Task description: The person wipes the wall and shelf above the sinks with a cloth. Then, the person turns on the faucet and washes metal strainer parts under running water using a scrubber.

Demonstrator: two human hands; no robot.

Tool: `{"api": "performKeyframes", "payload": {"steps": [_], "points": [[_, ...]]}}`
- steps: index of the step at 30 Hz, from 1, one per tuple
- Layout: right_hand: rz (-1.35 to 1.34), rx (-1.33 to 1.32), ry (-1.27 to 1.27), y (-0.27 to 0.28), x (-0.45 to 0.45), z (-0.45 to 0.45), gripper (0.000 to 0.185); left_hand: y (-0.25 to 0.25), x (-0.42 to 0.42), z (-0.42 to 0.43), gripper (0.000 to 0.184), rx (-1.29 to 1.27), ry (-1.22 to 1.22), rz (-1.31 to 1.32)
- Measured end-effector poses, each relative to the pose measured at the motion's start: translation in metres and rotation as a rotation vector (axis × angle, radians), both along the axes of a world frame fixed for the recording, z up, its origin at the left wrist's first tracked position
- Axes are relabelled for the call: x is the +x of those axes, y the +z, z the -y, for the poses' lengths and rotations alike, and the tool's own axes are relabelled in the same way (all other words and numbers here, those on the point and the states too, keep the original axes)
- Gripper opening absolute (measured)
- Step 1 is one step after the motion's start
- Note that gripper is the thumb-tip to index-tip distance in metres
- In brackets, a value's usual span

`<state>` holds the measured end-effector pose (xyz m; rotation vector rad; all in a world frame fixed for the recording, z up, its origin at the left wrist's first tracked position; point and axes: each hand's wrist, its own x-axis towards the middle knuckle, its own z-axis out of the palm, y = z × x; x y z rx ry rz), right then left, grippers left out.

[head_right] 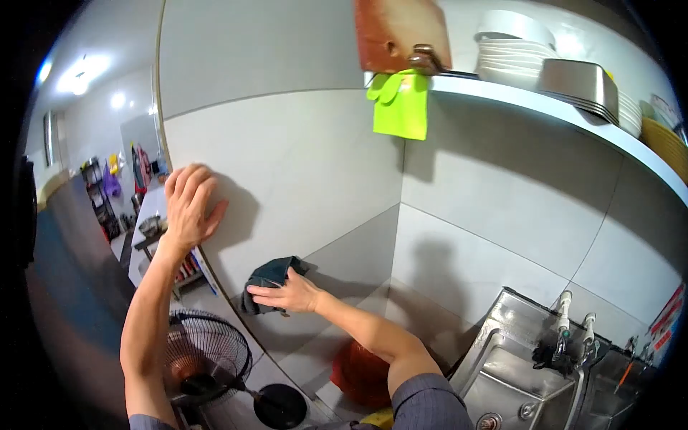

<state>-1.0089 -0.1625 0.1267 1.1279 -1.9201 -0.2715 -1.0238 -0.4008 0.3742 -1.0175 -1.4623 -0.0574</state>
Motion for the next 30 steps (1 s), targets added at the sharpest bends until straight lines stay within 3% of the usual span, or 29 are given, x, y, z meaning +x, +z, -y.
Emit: {"api": "performKeyframes", "payload": {"steps": [3, 6, 9, 12, 13, 14, 17, 19, 20, 23, 27, 28, 30], "points": [[0.158, -0.036, -0.213, 0.046, 0.006, -0.032, 0.049, 0.008, -0.002, 0.004, 0.044, 0.019, -0.064, 0.044], [-0.071, -0.360, -0.175, 0.070, -0.011, -0.067, 0.045, 0.009, 0.004, -0.003, 0.042, -0.003, 0.007, 0.012], [-0.039, -0.938, -0.190, 0.068, -0.026, -0.076, 0.044, -0.001, 0.004, -0.012, 0.040, 0.033, 0.061, 0.001], [-0.045, -1.703, -0.140, 0.048, -0.054, -0.051, 0.050, -0.003, 0.008, -0.018, 0.041, 0.043, 0.063, -0.003], [0.064, -1.930, -0.210, 0.042, -0.046, -0.032, 0.055, -0.003, 0.010, -0.020, 0.040, 0.047, 0.071, -0.009], [0.112, -2.010, -0.188, 0.030, -0.042, -0.013, 0.057, -0.003, 0.011, -0.020, 0.040, 0.040, 0.073, -0.010], [0.197, -1.822, -0.051, -0.016, -0.008, 0.054, 0.065, -0.002, 0.011, -0.021, 0.039, 0.053, 0.058, 0.000], [0.155, -1.382, -0.147, -0.014, 0.011, 0.072, 0.058, -0.002, 0.013, -0.020, 0.039, 0.067, 0.076, 0.004], [0.094, -1.054, -0.315, -0.008, 0.019, 0.066, 0.057, -0.001, 0.014, -0.019, 0.039, 0.050, 0.084, 0.013], [0.007, -0.931, -0.113, 0.024, 0.008, 0.032, 0.044, -0.003, 0.011, -0.014, 0.036, 0.076, 0.052, 0.005], [-0.057, -0.730, -0.156, 0.066, 0.002, -0.020, 0.035, -0.003, 0.008, -0.008, 0.031, 0.064, 0.000, 0.003], [-0.112, -0.730, -0.208, 0.073, -0.006, -0.033, 0.041, -0.002, 0.008, -0.007, 0.031, 0.039, -0.018, 0.017], [-0.112, -0.972, -0.176, 0.087, -0.015, -0.054, 0.043, -0.001, 0.009, -0.006, 0.027, 0.050, -0.045, 0.012]]}}
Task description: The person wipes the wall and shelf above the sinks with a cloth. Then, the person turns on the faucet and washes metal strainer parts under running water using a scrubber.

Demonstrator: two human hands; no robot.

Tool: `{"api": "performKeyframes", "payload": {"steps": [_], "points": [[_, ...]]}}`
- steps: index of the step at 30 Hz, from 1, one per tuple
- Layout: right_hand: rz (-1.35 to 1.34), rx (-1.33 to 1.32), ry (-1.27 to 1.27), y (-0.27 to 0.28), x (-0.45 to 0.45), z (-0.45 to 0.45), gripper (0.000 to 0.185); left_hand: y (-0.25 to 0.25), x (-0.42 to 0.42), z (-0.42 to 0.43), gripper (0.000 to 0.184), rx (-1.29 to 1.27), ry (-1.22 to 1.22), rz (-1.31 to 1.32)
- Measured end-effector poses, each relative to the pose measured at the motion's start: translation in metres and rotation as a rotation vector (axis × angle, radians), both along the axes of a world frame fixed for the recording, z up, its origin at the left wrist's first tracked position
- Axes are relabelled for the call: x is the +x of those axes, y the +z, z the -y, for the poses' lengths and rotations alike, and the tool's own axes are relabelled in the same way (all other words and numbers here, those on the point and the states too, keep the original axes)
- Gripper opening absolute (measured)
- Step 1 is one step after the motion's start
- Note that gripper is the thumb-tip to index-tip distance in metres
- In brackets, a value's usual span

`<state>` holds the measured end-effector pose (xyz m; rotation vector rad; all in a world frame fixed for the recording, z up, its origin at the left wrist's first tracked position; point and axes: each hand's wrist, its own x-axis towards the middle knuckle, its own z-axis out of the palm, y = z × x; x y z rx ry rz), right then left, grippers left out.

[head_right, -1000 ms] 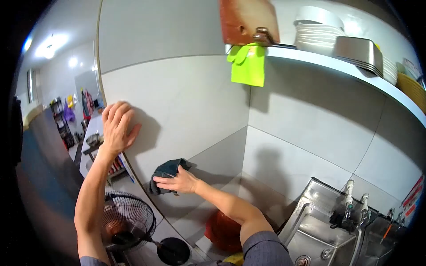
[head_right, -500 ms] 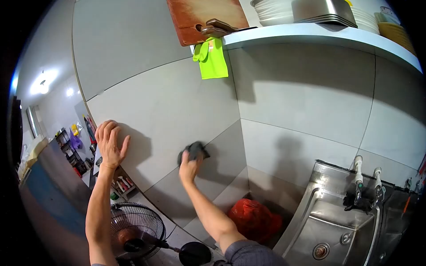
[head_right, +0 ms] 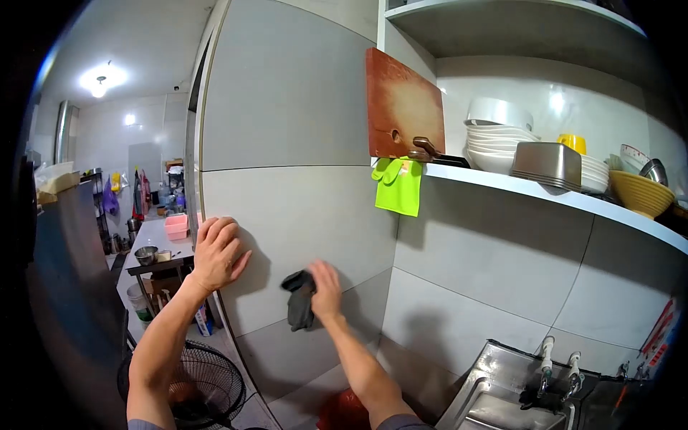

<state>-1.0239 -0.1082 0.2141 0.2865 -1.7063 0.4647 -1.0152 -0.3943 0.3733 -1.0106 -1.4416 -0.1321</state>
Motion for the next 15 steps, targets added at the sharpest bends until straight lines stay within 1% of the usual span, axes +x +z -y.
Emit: {"api": "performKeyframes", "payload": {"steps": [2, 3, 4, 6, 7, 8, 10, 12, 13, 14, 15], "points": [[0.091, -0.188, -0.061, 0.009, -0.002, -0.012, 0.045, 0.001, -0.002, 0.000, 0.025, 0.001, -0.054, -0.023], [0.116, -0.341, -0.096, 0.008, -0.005, -0.007, 0.042, 0.002, -0.001, 0.000, 0.023, 0.013, -0.069, -0.015], [0.128, -0.343, -0.106, -0.001, -0.007, -0.006, 0.042, 0.002, -0.002, -0.001, 0.023, 0.012, -0.078, -0.001], [0.336, -0.713, -0.102, -0.027, -0.022, -0.007, 0.040, 0.002, -0.004, 0.000, 0.021, 0.035, -0.084, -0.056], [0.201, -0.518, -0.264, -0.078, -0.058, -0.023, 0.041, 0.002, -0.004, 0.000, 0.019, 0.049, -0.105, -0.061], [0.103, -0.488, -0.308, -0.104, -0.070, -0.018, 0.041, 0.002, -0.005, 0.000, 0.019, 0.052, -0.109, -0.049], [0.056, -0.205, -0.204, -0.126, -0.045, 0.020, 0.044, 0.001, -0.007, 0.001, 0.017, 0.055, -0.127, -0.056], [0.159, -0.429, -0.209, -0.103, -0.006, 0.099, 0.063, -0.001, -0.010, 0.002, 0.017, 0.059, -0.137, -0.036], [0.177, -0.567, -0.099, -0.108, 0.006, 0.127, 0.085, -0.001, -0.011, 0.003, 0.017, 0.056, -0.139, -0.032], [0.170, -0.501, -0.063, -0.112, 0.013, 0.141, 0.093, -0.001, -0.011, 0.002, 0.016, 0.053, -0.142, -0.032], [0.145, -0.460, -0.071, -0.112, 0.011, 0.149, 0.091, -0.002, -0.012, 0.001, 0.017, 0.060, -0.160, -0.023]]}}
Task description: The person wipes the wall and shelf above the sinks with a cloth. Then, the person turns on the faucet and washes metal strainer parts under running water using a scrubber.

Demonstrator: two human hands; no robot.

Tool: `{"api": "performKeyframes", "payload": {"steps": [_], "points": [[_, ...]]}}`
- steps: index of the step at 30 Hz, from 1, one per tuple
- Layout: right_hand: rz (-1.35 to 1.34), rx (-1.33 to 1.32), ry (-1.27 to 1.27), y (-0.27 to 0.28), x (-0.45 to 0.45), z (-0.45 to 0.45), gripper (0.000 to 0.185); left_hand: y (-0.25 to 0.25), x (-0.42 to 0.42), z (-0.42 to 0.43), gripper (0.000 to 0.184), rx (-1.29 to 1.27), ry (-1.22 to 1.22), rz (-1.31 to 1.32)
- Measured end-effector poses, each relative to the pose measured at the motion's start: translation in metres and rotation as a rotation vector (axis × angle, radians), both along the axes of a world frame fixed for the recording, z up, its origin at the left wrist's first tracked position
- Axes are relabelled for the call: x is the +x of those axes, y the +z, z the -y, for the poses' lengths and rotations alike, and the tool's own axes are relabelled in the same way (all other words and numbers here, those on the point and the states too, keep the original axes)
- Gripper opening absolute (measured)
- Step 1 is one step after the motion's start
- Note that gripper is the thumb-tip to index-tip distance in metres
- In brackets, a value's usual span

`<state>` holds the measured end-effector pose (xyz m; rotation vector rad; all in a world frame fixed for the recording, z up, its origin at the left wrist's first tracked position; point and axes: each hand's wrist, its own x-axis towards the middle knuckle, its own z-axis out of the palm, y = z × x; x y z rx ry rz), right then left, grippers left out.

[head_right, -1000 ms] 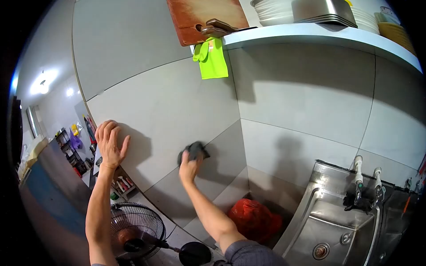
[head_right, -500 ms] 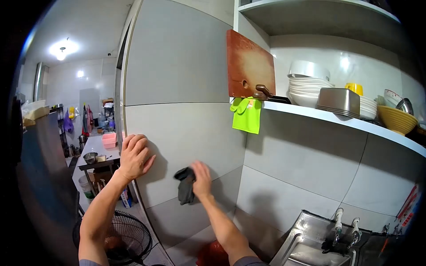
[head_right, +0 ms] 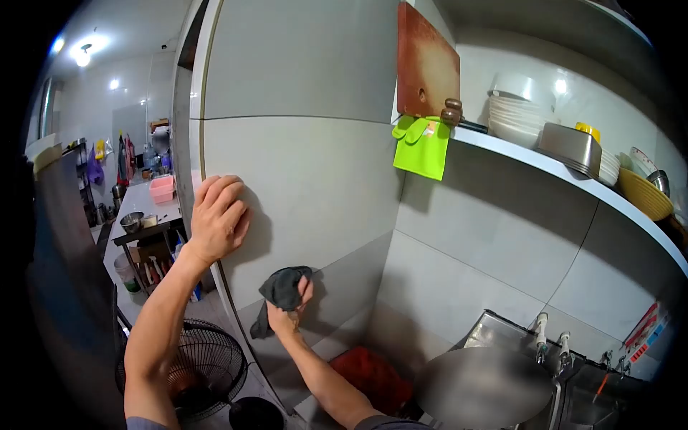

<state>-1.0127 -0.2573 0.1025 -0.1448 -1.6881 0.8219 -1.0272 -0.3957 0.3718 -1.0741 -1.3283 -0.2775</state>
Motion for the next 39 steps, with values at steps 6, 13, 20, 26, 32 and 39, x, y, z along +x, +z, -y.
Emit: {"api": "performKeyframes", "payload": {"steps": [6, 13, 20, 26, 32, 39], "points": [[-0.095, 0.289, -0.065, 0.030, -0.015, -0.027, 0.055, 0.006, -0.002, -0.001, 0.017, -0.017, 0.011, -0.015], [-0.237, 0.352, -0.185, 0.078, -0.054, -0.134, 0.047, 0.002, -0.005, -0.004, 0.015, -0.077, 0.104, -0.032], [-0.429, 0.194, 0.008, 0.079, -0.107, -0.233, 0.048, -0.003, -0.015, 0.000, 0.010, -0.120, 0.251, -0.069], [-0.051, -0.326, -0.061, 0.023, -0.132, -0.351, 0.029, -0.002, -0.020, 0.001, 0.009, -0.197, 0.306, -0.071], [-0.112, -0.514, -0.118, -0.075, -0.099, -0.188, 0.042, 0.002, -0.023, -0.007, 0.014, -0.197, 0.303, -0.188], [-0.106, -0.528, 0.149, -0.182, -0.013, 0.001, 0.054, -0.001, -0.019, -0.001, 0.010, -0.184, 0.286, -0.146]]}}
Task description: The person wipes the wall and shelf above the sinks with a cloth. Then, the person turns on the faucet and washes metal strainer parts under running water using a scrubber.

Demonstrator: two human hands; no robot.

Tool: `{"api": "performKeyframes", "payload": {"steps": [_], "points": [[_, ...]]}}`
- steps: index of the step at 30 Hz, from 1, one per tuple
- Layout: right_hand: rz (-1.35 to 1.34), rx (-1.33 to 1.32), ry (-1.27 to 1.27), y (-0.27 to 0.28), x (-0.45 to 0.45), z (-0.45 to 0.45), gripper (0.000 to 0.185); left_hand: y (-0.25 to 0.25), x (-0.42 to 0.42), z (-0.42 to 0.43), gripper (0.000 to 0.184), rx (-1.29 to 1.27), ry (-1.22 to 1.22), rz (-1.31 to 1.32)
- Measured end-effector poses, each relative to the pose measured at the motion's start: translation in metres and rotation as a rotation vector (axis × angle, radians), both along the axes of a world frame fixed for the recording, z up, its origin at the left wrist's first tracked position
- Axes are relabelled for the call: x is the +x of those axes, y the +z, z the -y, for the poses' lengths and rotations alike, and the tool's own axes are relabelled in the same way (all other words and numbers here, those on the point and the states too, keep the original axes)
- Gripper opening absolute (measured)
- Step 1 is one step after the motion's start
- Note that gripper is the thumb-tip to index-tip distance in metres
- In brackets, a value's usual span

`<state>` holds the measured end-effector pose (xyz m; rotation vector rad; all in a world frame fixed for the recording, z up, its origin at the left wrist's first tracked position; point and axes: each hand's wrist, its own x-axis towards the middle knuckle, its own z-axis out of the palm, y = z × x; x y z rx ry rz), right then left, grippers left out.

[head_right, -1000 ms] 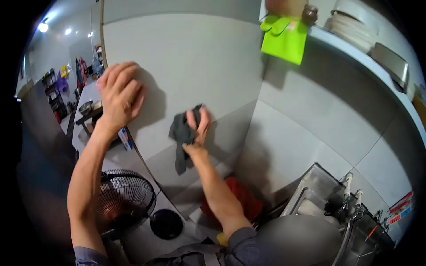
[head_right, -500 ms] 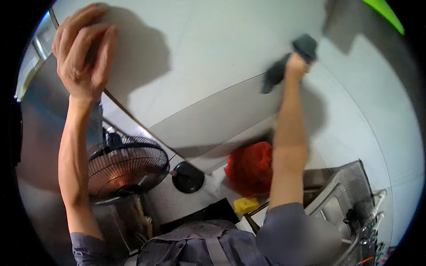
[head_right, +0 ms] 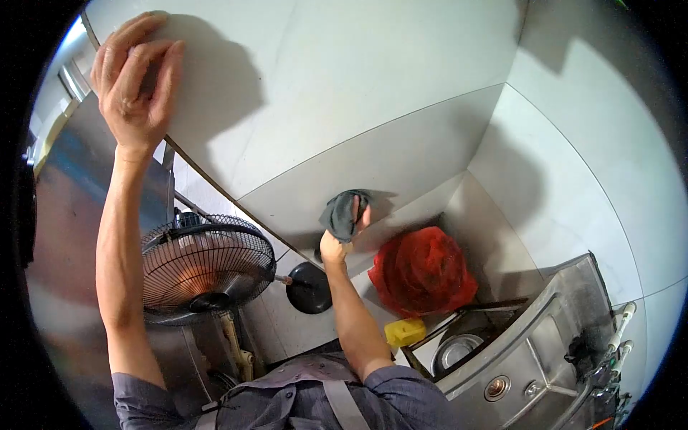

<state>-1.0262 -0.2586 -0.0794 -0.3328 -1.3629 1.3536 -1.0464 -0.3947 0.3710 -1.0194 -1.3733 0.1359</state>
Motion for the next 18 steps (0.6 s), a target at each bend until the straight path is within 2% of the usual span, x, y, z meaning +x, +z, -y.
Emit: {"api": "performKeyframes", "payload": {"steps": [2, 4, 5, 6, 7, 8, 9, 11, 13, 15, 16, 17, 18], "points": [[-0.049, -0.140, 0.124, 0.003, 0.003, -0.003, 0.049, -0.002, 0.000, -0.001, 0.010, 0.015, 0.019, -0.004], [0.154, 0.239, -0.106, 0.070, 0.008, -0.034, 0.047, -0.001, 0.001, -0.002, 0.010, 0.021, -0.042, 0.025], [0.155, 0.295, -0.123, 0.100, 0.000, -0.051, 0.044, -0.001, 0.004, -0.004, 0.009, 0.034, -0.040, 0.033], [-0.089, 0.088, 0.062, 0.143, -0.012, -0.064, 0.041, -0.001, 0.004, -0.005, 0.009, 0.046, -0.054, 0.017], [-0.086, 0.374, -0.160, 0.176, -0.026, -0.087, 0.040, -0.001, 0.002, -0.006, 0.009, 0.041, -0.066, 0.002], [-0.220, 0.307, -0.091, 0.212, -0.043, -0.103, 0.039, 0.000, 0.002, -0.005, 0.008, 0.033, -0.071, -0.008], [-0.468, 0.229, 0.072, 0.252, -0.056, -0.112, 0.039, 0.000, 0.005, -0.004, 0.012, 0.037, -0.017, 0.005], [-0.381, 0.686, -0.220, 0.312, -0.051, -0.126, 0.051, 0.001, 0.002, -0.006, 0.011, 0.042, -0.060, -0.003], [-0.585, 0.681, -0.019, 0.344, -0.061, -0.116, 0.050, 0.004, -0.006, -0.003, 0.019, 0.027, -0.152, -0.028], [-0.534, 0.772, -0.141, 0.362, -0.052, -0.093, 0.048, 0.003, -0.016, 0.001, 0.024, 0.043, -0.186, -0.018], [-0.473, 0.812, -0.129, 0.354, -0.037, -0.077, 0.048, 0.003, -0.013, 0.002, 0.028, 0.062, -0.229, -0.021], [-0.412, 0.854, -0.117, 0.347, -0.023, -0.061, 0.048, 0.000, -0.007, 0.004, 0.035, 0.073, -0.169, 0.027], [-0.485, 0.975, -0.100, 0.331, -0.022, -0.057, 0.047, 0.000, -0.008, 0.006, 0.035, 0.065, -0.155, 0.034]]}}
